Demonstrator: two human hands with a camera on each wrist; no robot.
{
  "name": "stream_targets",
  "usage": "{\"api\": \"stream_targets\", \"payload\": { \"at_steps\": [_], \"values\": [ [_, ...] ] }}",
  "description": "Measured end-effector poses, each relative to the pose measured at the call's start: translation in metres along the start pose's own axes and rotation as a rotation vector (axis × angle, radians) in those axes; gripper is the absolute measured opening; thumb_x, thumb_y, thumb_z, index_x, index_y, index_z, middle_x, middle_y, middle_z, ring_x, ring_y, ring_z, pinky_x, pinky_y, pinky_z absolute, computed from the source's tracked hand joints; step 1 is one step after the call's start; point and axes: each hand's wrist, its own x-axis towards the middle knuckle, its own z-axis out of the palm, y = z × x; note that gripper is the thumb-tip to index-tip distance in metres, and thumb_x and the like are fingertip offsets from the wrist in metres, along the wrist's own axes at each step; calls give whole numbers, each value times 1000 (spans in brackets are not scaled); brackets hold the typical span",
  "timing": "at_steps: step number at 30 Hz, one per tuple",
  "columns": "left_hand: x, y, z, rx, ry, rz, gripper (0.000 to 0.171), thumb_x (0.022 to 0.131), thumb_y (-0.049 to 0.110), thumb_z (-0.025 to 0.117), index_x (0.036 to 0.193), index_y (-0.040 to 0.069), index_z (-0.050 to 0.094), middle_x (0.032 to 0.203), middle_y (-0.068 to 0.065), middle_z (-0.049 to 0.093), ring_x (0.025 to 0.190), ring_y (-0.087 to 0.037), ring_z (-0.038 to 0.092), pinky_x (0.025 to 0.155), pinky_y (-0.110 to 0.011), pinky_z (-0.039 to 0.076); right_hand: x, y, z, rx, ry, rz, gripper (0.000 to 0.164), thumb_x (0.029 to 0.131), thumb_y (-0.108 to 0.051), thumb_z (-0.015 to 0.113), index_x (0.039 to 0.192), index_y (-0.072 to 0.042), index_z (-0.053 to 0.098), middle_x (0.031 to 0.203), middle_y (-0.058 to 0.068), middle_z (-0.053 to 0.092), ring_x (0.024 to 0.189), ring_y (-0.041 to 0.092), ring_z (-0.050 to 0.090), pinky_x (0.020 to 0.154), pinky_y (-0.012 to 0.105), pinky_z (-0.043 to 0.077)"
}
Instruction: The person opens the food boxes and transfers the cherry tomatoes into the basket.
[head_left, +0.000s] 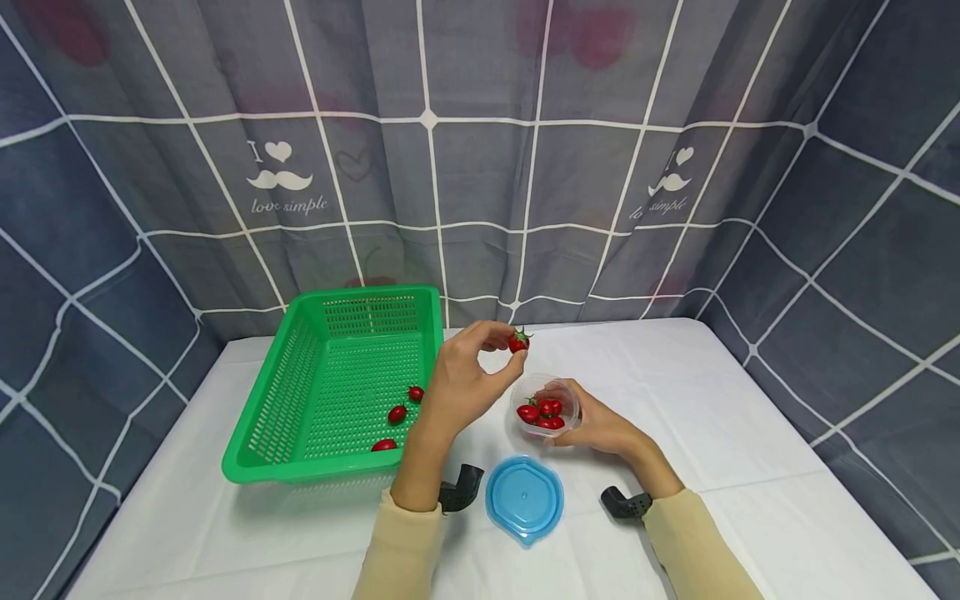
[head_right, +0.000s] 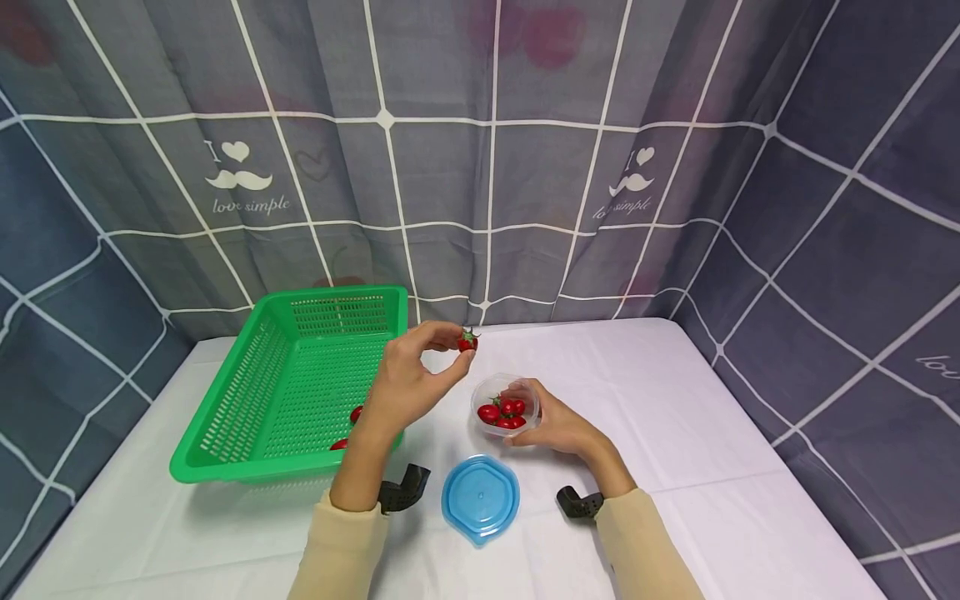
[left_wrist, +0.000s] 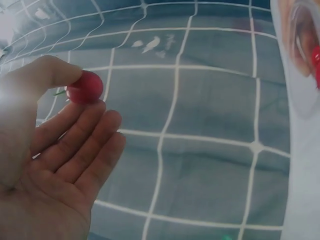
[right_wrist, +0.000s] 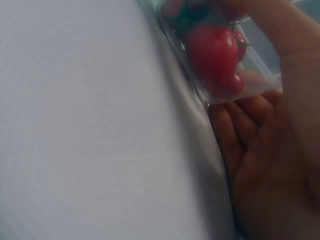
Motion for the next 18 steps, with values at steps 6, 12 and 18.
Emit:
{"api": "stream_targets", "payload": {
  "at_steps": [6, 12, 18],
  "values": [
    [0, 0, -18, 19, 15, -40, 24, 89, 14, 79, 109, 3, 72, 101, -8, 74, 93, -24, 71, 88, -38, 60, 1, 1, -1, -12, 1, -2, 83, 75, -26, 91, 143, -18, 43, 146, 4, 58, 143, 29, 47, 122, 61, 26],
    [-2, -4, -37, 15, 77, -83, 23, 90, 12, 78, 111, 3, 73, 102, -9, 74, 92, -24, 71, 87, -38, 60, 1, 2, -1, -12, -8, -31, 84, 76, -25, 91, 144, -16, 42, 147, 7, 57, 144, 32, 46, 121, 63, 25],
    [-5, -15, -54, 47, 106, -165, 28, 91, 14, 78, 116, 3, 73, 104, -10, 75, 93, -25, 71, 88, -39, 59, 1, 3, -1, -4, -6, -24, 84, 76, -25, 91, 144, -17, 43, 148, 5, 57, 145, 30, 45, 122, 63, 24]
  ]
}}
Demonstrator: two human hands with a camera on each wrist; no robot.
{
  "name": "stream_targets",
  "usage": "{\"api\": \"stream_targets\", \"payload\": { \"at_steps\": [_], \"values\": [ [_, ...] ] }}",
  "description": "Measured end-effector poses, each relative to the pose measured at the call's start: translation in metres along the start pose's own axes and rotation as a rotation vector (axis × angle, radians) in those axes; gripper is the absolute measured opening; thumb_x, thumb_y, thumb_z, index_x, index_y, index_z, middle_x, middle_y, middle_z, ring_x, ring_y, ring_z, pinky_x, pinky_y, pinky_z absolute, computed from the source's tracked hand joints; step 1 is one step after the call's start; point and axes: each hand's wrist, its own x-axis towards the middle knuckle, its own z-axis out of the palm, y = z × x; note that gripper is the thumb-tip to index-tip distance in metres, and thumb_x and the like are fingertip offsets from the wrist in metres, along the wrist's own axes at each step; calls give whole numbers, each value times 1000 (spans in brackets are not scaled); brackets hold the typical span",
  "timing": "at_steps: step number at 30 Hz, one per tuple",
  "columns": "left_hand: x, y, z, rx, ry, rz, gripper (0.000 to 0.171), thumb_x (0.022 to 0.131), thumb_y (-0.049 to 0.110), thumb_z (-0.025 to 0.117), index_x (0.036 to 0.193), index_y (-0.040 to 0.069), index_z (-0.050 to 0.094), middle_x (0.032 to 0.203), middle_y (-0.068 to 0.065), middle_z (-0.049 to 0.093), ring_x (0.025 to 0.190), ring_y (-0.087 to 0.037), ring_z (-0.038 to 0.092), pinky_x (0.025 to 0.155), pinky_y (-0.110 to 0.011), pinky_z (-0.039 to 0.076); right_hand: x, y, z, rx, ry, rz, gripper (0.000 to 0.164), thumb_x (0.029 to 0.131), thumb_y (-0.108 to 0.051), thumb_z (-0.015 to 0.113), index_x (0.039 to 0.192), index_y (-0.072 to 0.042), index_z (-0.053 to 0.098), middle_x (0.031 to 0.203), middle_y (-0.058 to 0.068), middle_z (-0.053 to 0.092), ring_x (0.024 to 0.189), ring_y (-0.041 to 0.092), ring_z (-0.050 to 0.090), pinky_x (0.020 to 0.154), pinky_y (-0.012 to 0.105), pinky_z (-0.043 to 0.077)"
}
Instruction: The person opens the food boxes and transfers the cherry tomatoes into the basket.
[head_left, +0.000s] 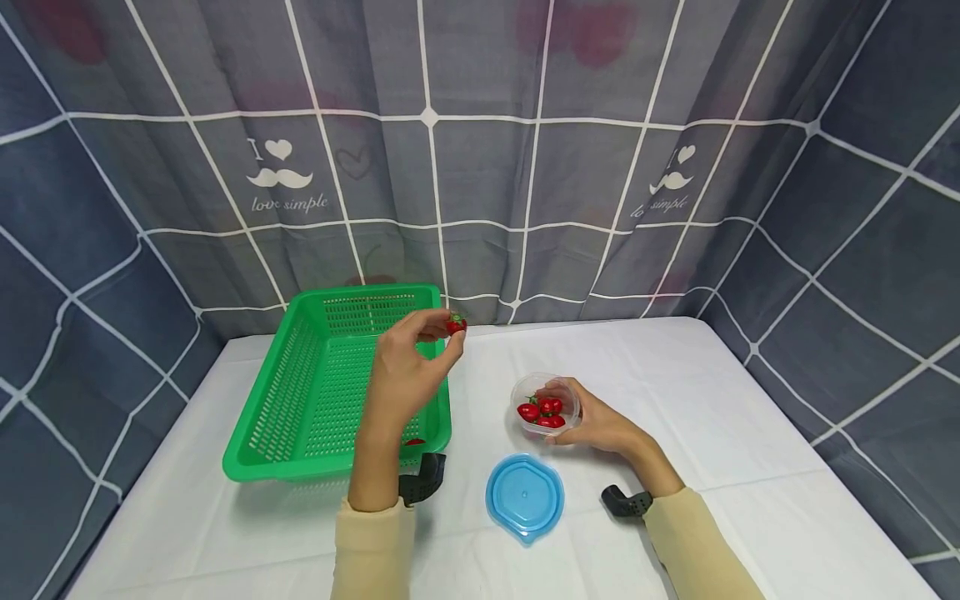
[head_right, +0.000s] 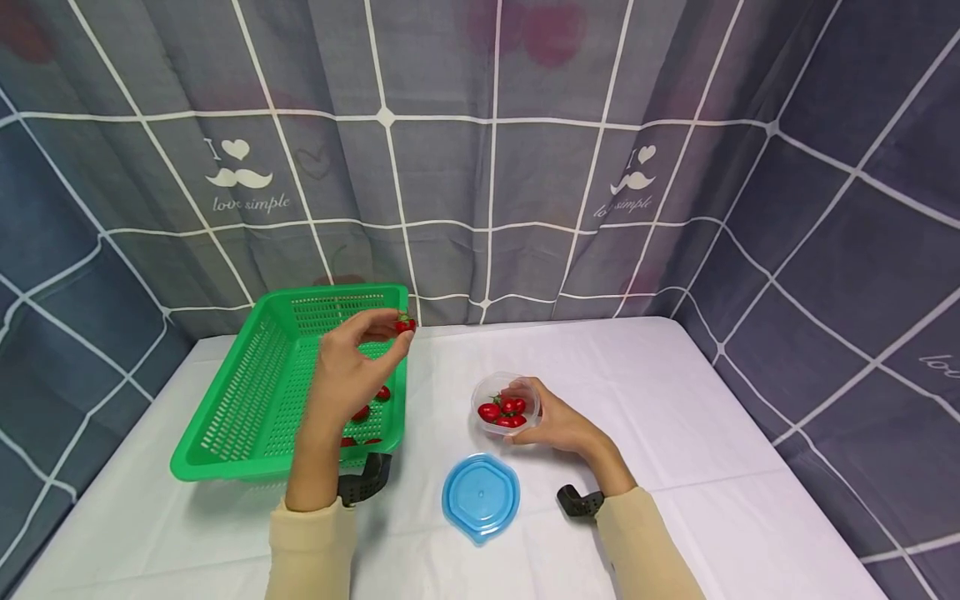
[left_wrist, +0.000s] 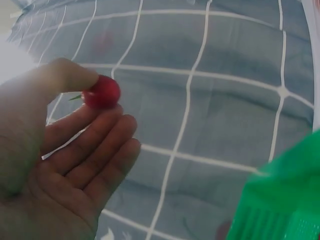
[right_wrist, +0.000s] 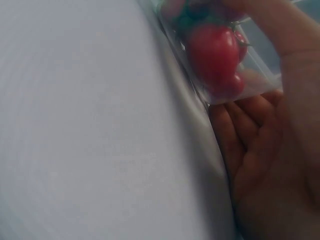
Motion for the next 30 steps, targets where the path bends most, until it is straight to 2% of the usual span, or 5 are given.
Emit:
{"api": "stream_targets", "payload": {
  "at_steps": [4, 9, 16, 22, 30],
  "values": [
    [0, -8, -10, -5, -20, -71, 27, 91, 14, 77, 116, 3, 72, 105, -10, 75, 96, -26, 70, 90, -42, 57, 0, 0, 0, -10, 11, 16, 85, 74, -27, 92, 144, -20, 43, 147, 2, 57, 145, 28, 45, 122, 62, 24],
    [-1, -17, -20, -4, -58, -166, 27, 93, 16, 75, 117, 4, 70, 109, -12, 74, 102, -28, 69, 93, -46, 56, 0, 1, 0, -10, 10, 14, 85, 75, -26, 91, 144, -18, 43, 147, 3, 57, 146, 29, 44, 123, 62, 22],
    [-2, -30, -25, 32, -112, -258, 27, 93, 17, 74, 117, 4, 70, 110, -14, 73, 104, -31, 69, 94, -45, 55, -1, 1, -1, 5, 2, 8, 84, 75, -23, 91, 144, -17, 43, 147, 4, 57, 146, 29, 44, 123, 61, 22],
    [-3, -44, -28, 31, -157, -356, 33, 95, 17, 71, 125, 4, 68, 114, -17, 72, 104, -30, 68, 93, -46, 56, 0, 1, -1, 1, 0, 5, 83, 76, -24, 91, 143, -18, 43, 148, 4, 57, 146, 30, 44, 123, 62, 21],
    [-6, -51, -36, 48, -170, -406, 37, 97, 18, 70, 130, 3, 66, 120, -21, 70, 110, -34, 68, 98, -48, 55, 0, 2, -1, 10, -2, 10, 83, 75, -24, 91, 143, -19, 43, 148, 4, 57, 146, 30, 44, 123, 62, 22]
  ]
}}
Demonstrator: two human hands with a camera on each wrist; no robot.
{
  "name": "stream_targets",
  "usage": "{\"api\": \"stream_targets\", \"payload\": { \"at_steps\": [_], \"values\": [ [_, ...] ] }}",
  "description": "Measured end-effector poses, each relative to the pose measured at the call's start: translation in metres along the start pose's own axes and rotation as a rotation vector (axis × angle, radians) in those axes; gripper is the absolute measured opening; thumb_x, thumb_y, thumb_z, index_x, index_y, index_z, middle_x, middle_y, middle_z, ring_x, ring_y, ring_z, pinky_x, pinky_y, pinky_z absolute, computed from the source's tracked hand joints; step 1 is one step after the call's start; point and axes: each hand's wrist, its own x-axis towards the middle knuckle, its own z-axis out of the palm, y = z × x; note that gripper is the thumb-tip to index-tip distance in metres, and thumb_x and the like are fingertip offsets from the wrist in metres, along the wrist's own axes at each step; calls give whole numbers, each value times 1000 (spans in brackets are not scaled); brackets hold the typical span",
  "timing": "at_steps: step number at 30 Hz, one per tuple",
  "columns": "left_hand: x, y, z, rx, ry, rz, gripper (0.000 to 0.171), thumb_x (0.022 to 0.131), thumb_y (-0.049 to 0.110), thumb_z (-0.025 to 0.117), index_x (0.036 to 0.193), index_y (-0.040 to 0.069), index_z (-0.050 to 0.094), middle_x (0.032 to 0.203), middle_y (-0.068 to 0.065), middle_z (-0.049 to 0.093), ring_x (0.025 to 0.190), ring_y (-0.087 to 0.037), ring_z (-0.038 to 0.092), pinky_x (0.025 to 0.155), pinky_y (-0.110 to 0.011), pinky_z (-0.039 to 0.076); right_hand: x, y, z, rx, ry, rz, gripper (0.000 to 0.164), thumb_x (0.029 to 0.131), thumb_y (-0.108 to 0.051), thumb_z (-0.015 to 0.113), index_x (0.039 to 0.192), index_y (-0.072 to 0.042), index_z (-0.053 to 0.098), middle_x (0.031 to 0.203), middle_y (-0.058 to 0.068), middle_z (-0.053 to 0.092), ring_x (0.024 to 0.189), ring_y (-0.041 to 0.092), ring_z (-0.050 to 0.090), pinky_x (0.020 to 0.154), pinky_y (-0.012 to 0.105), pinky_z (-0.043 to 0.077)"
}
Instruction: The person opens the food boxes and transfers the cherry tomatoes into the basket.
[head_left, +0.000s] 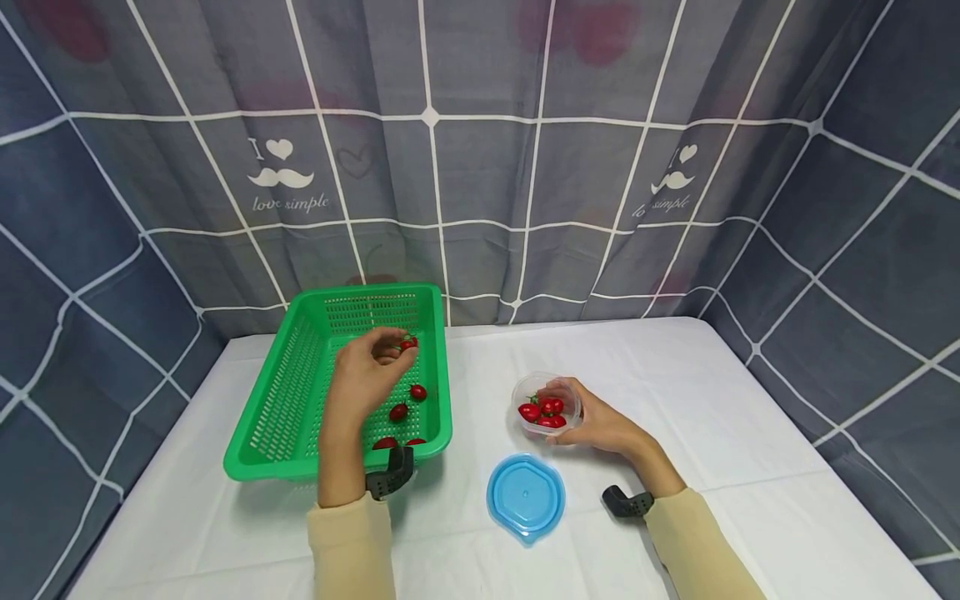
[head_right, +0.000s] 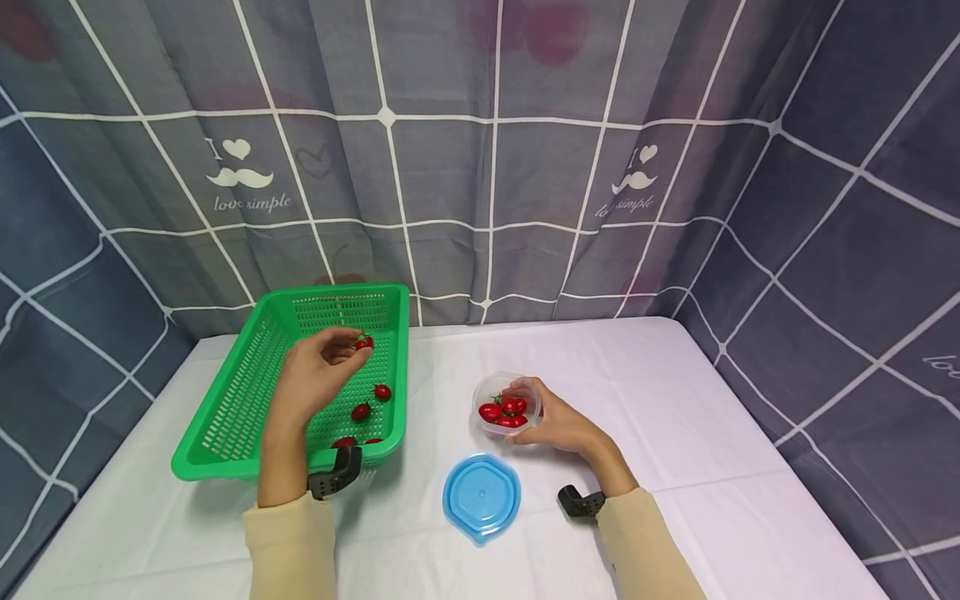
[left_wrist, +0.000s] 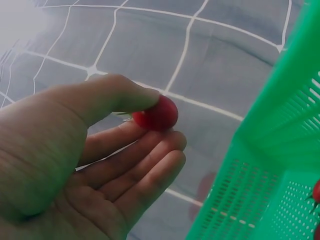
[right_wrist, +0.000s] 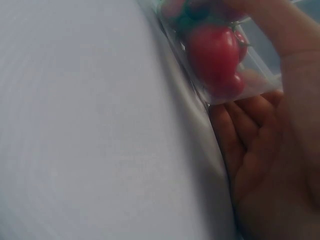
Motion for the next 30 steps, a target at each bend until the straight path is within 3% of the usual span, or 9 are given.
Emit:
{"api": "stream_targets", "payload": {
  "at_steps": [16, 24, 30],
  "values": [
    [-2, 3, -1, 12, -1, 9, 37, 98, 23, 71, 130, 6, 67, 118, -18, 72, 108, -32, 70, 95, -48, 55, -1, -2, 1, -17, 6, 8, 84, 75, -27, 91, 143, -20, 43, 147, 2, 58, 145, 28, 45, 123, 62, 24],
    [0, 13, 9, -42, 8, 77, 47, 96, 16, 72, 141, 6, 59, 128, -15, 69, 111, -31, 69, 97, -47, 55, -1, -1, 0, -26, 8, 3, 84, 75, -28, 92, 143, -20, 43, 146, 1, 58, 144, 27, 46, 123, 61, 23],
    [-2, 30, 23, -88, 9, 132, 46, 95, 14, 74, 138, 6, 61, 128, -13, 70, 111, -29, 69, 98, -44, 55, -1, -2, 0, -20, 7, 0, 85, 75, -27, 92, 143, -18, 43, 146, 2, 59, 144, 28, 46, 123, 61, 24]
  ]
}}
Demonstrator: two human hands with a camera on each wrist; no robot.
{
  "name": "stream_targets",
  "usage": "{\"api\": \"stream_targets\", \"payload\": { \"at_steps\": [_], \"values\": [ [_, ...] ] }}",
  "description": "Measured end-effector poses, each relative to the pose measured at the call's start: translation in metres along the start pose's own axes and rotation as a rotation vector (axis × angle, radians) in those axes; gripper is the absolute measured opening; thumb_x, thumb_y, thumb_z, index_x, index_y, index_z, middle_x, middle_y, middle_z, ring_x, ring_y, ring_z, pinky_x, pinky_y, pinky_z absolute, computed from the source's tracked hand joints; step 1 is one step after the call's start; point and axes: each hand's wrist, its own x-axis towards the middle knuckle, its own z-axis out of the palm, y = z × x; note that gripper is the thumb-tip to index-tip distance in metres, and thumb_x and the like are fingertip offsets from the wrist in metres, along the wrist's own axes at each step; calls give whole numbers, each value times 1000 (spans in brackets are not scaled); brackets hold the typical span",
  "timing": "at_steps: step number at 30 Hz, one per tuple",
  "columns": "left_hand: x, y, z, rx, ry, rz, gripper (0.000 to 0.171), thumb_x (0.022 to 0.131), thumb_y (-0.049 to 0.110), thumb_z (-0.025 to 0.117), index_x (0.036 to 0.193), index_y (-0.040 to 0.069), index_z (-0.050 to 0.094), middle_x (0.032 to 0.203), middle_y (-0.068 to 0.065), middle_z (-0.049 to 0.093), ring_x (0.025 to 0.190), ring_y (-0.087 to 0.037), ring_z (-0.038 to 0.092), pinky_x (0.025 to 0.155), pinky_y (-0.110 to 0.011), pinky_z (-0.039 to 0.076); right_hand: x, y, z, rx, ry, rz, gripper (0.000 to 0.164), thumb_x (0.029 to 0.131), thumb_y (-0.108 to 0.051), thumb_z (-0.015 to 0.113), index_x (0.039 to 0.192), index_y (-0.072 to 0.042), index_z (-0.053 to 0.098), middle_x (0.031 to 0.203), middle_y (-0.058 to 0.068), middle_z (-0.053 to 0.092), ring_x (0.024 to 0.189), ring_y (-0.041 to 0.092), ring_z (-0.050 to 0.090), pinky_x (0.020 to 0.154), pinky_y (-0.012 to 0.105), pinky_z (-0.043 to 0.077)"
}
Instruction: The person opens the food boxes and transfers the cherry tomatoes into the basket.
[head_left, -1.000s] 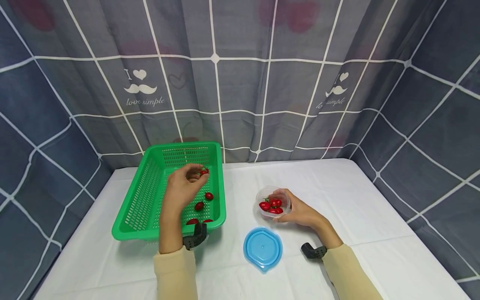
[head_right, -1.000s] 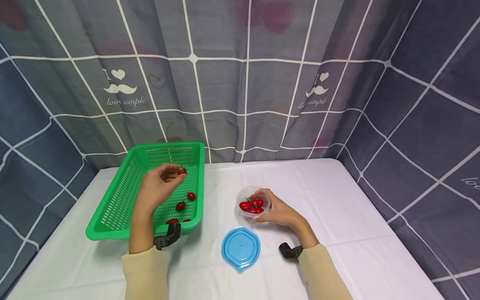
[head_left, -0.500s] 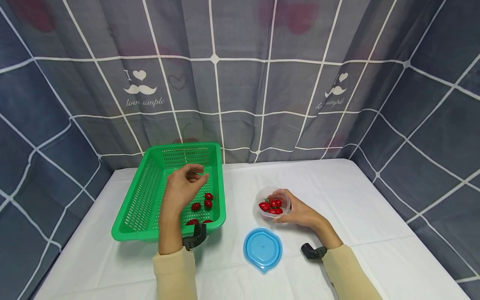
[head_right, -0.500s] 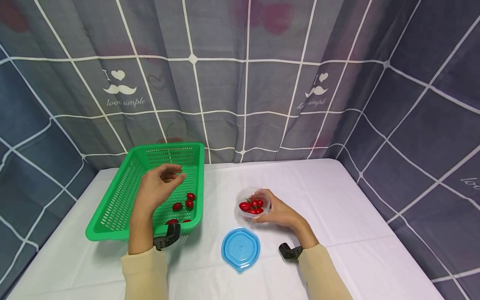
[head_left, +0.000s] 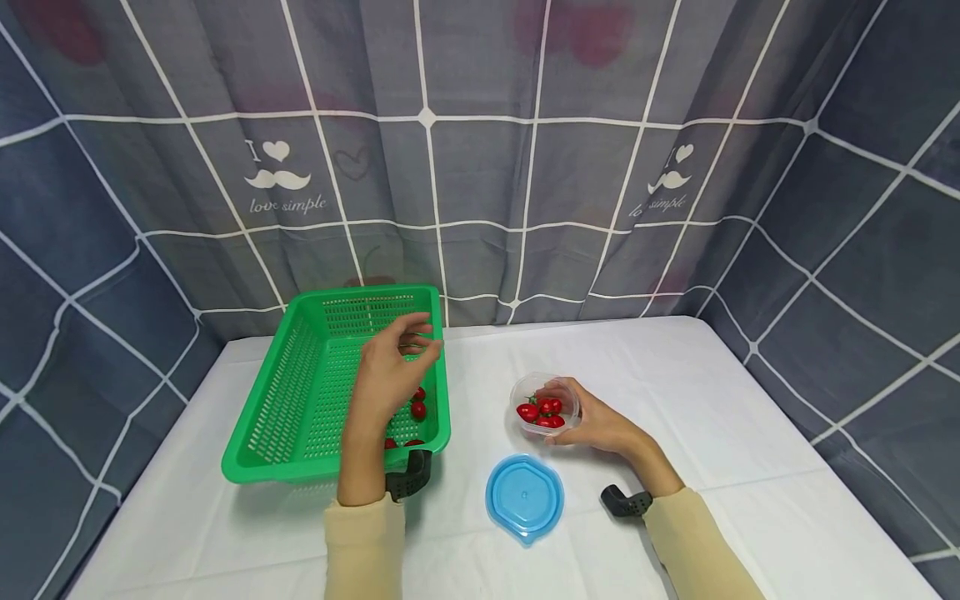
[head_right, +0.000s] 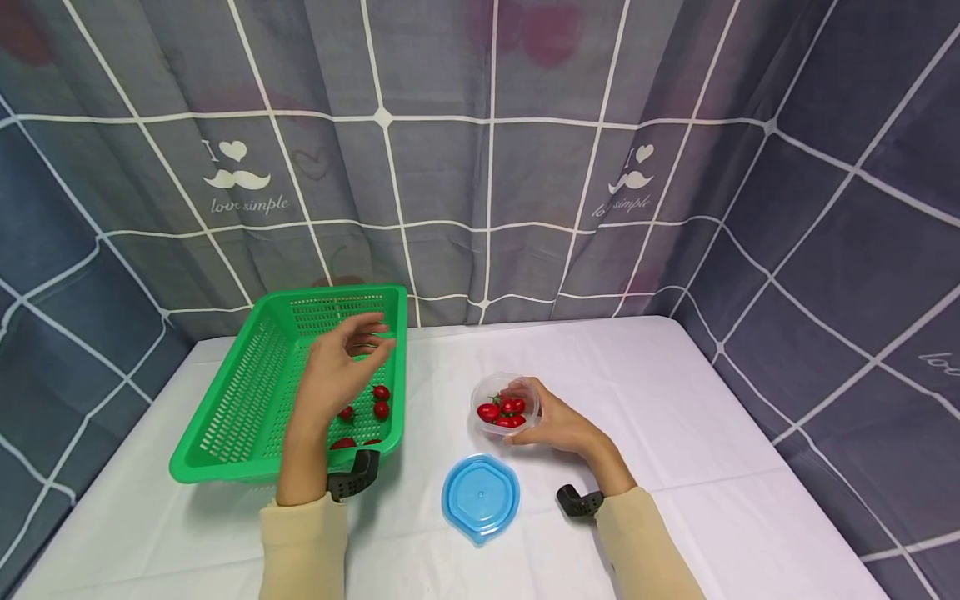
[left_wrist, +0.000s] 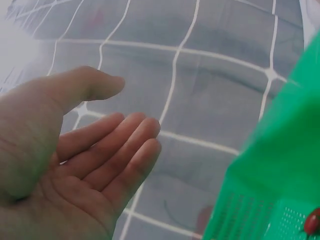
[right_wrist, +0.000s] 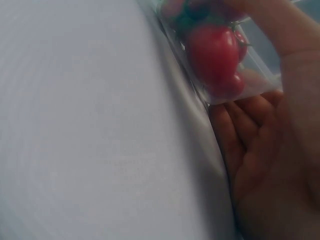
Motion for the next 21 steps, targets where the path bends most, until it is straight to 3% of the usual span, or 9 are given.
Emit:
{"api": "stream_targets", "payload": {
  "at_steps": [8, 16, 21],
  "values": [
    [-1, 12, 23, -7, -50, 89, 38, 94, 14, 74, 130, 1, 67, 123, -14, 71, 107, -31, 70, 97, -46, 56, 1, -1, 0, 0, -1, 2, 84, 75, -27, 91, 143, -19, 43, 146, 2, 58, 145, 28, 45, 123, 62, 23],
    [0, 12, 49, 32, -98, 113, 34, 93, 16, 75, 125, 4, 70, 114, -11, 74, 103, -27, 71, 95, -43, 58, 1, 0, 1, 5, -7, -6, 82, 77, -26, 90, 144, -16, 43, 146, 7, 58, 143, 31, 47, 121, 64, 25],
    [3, 8, 70, 59, -130, 163, 31, 93, 14, 75, 121, 2, 71, 111, -13, 75, 98, -28, 73, 92, -42, 60, 2, 0, 1, 11, -7, -1, 83, 77, -26, 90, 144, -17, 42, 146, 6, 58, 143, 30, 47, 122, 62, 24]
  ]
}}
